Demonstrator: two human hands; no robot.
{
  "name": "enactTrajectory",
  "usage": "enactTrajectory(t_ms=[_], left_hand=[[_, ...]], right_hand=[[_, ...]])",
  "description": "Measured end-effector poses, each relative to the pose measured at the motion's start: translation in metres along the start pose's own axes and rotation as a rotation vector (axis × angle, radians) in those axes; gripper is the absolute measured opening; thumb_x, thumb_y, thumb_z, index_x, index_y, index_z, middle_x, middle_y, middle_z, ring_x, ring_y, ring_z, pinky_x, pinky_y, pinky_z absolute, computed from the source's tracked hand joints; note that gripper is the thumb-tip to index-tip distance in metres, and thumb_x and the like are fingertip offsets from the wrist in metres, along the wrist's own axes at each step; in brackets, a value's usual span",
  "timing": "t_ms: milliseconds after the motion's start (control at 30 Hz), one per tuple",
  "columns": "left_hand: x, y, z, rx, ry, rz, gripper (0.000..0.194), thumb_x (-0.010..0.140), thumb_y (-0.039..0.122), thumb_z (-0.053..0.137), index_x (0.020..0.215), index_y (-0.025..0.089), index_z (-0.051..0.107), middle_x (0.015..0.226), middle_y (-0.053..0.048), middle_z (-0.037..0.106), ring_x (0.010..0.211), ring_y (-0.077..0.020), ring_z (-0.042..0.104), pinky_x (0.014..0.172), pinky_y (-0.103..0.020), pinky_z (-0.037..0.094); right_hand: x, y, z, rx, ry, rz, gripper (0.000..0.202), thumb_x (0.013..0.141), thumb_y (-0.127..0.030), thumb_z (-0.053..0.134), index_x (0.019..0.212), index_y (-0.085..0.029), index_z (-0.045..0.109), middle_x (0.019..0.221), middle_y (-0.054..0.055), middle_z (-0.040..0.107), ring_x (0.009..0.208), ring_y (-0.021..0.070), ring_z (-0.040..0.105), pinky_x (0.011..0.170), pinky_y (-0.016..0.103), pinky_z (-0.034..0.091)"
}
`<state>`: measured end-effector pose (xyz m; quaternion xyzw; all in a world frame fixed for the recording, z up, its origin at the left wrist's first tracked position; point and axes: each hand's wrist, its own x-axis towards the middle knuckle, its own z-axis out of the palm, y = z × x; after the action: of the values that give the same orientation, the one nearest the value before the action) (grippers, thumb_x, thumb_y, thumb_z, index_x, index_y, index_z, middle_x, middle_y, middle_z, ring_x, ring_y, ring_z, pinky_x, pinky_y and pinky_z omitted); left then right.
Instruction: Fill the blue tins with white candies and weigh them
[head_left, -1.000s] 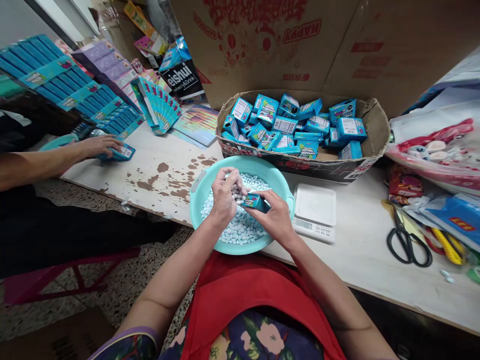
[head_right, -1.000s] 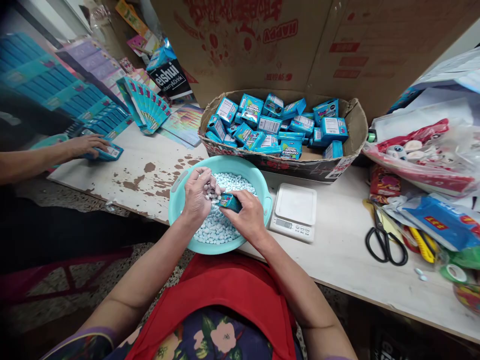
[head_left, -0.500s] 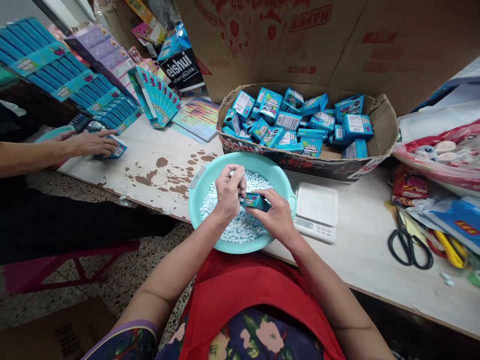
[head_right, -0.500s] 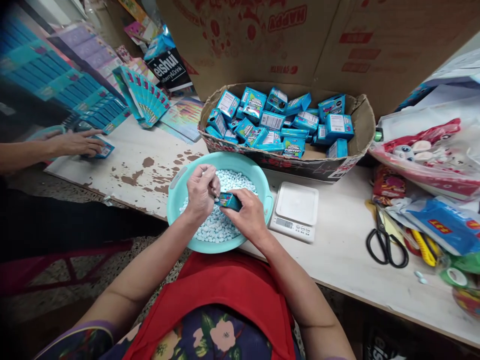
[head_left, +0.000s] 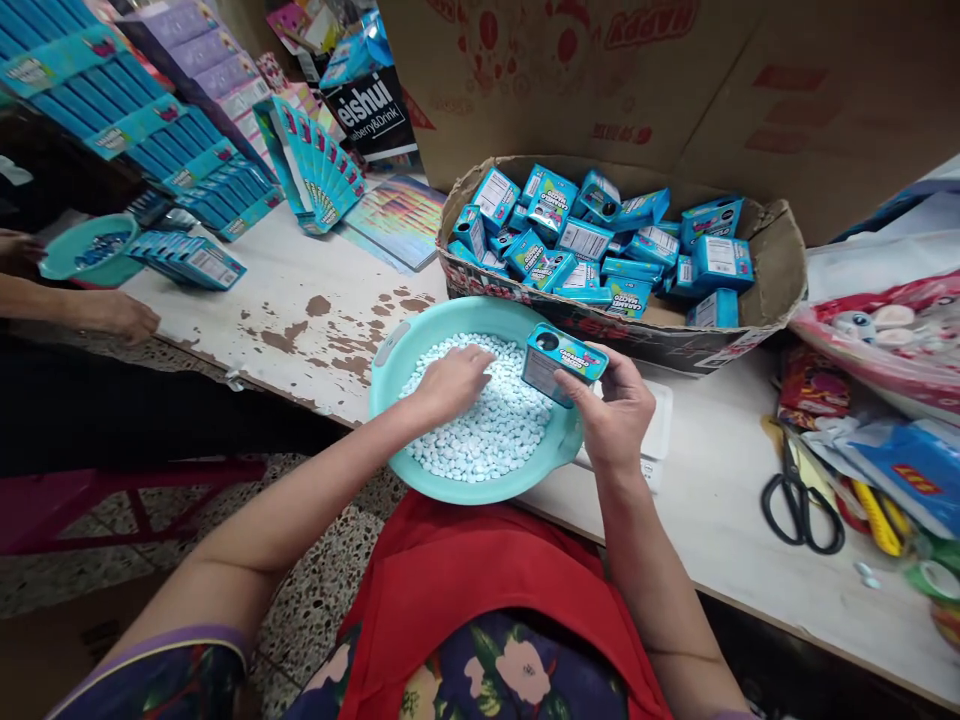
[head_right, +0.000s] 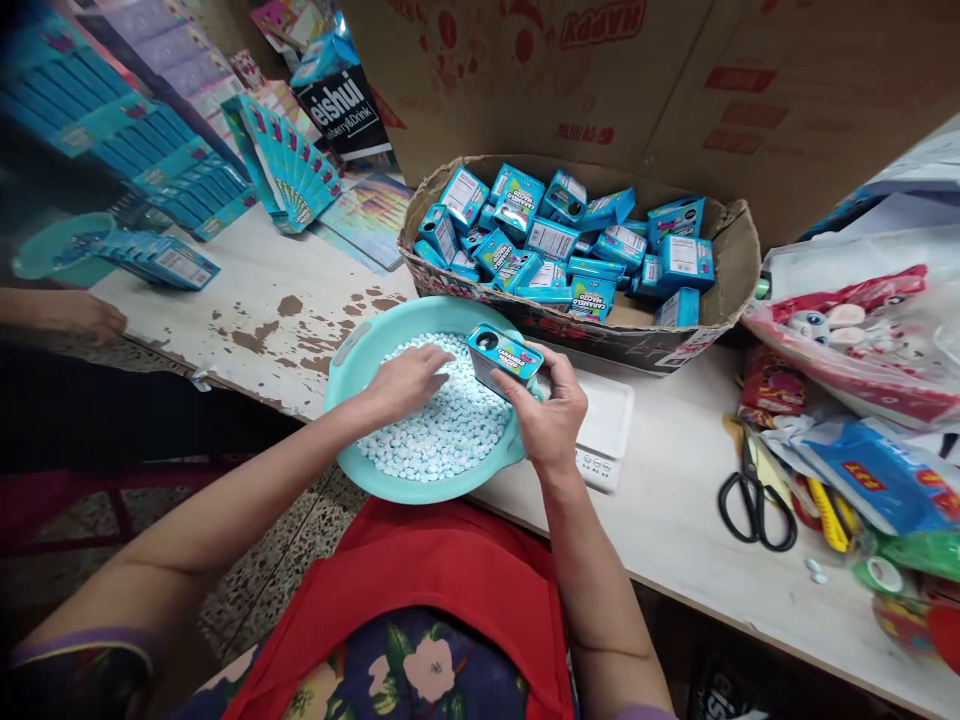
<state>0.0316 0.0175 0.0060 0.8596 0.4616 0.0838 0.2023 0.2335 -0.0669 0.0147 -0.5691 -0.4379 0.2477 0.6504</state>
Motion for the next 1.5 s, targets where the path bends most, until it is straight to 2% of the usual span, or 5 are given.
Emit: enactTrajectory(t_ms=[167,500,633,967,1500], left_hand=[[0.015,0.030,0.040,0.170,-0.365,0.294,0.059,0.087,0.056,0.047,0.131,0.017,0.048,0.126,-0.017,0.056,0.112,-0.0324,0.052,0.093,-0.045,0.041],[-0.034,0.021,0.032,0.256,-0.338,0.417,0.032,0.089,0.043,0.043,0.102,0.021,0.063,0.091,-0.009,0.065,0.075,-0.0237,0.061,0.065,-0.034,0.044],[-0.038,0.010,0.021,0.038,-0.176,0.195,0.020,0.086,0.036,0.049,0.085,0.021,0.062,0.079,-0.004,0.064,0.070,-0.0190,0.059,0.060,-0.028,0.040],[-0.018,0.039,-0.029,-1.720,0.563,-0.298,0.023,0.070,0.035,0.067,0.075,0.018,0.053,0.068,0.002,0.057,0.053,-0.0099,0.057,0.043,-0.019,0.037],[-0.012,0.053,-0.023,-1.616,0.633,-0.208,0.026,0.073,0.037,0.072,0.074,0.018,0.054,0.070,0.002,0.061,0.059,-0.0118,0.064,0.051,-0.022,0.049]], right_hand=[[0.005,0.003,0.022,-0.008,0.042,-0.105,0.040,0.069,-0.033,0.079,0.105,-0.023,0.066,0.101,0.003,0.066,0.094,0.0194,0.064,0.089,0.036,0.051],[0.005,0.018,0.027,-0.220,-0.092,-0.111,0.036,0.072,-0.035,0.076,0.105,-0.023,0.067,0.098,0.002,0.067,0.091,0.0187,0.063,0.085,0.034,0.049],[0.000,0.014,0.023,-0.227,-0.119,-0.074,0.037,0.072,-0.037,0.077,0.105,-0.023,0.067,0.097,0.002,0.068,0.089,0.0190,0.063,0.084,0.034,0.050],[-0.027,-0.007,0.031,-0.302,-0.365,-0.144,0.029,0.074,-0.034,0.076,0.100,-0.025,0.066,0.095,0.003,0.069,0.090,0.0217,0.065,0.081,0.035,0.050],[-0.032,-0.018,0.032,-0.231,-0.437,-0.072,0.032,0.072,-0.033,0.078,0.100,-0.023,0.068,0.094,0.003,0.069,0.090,0.0213,0.064,0.082,0.034,0.049]])
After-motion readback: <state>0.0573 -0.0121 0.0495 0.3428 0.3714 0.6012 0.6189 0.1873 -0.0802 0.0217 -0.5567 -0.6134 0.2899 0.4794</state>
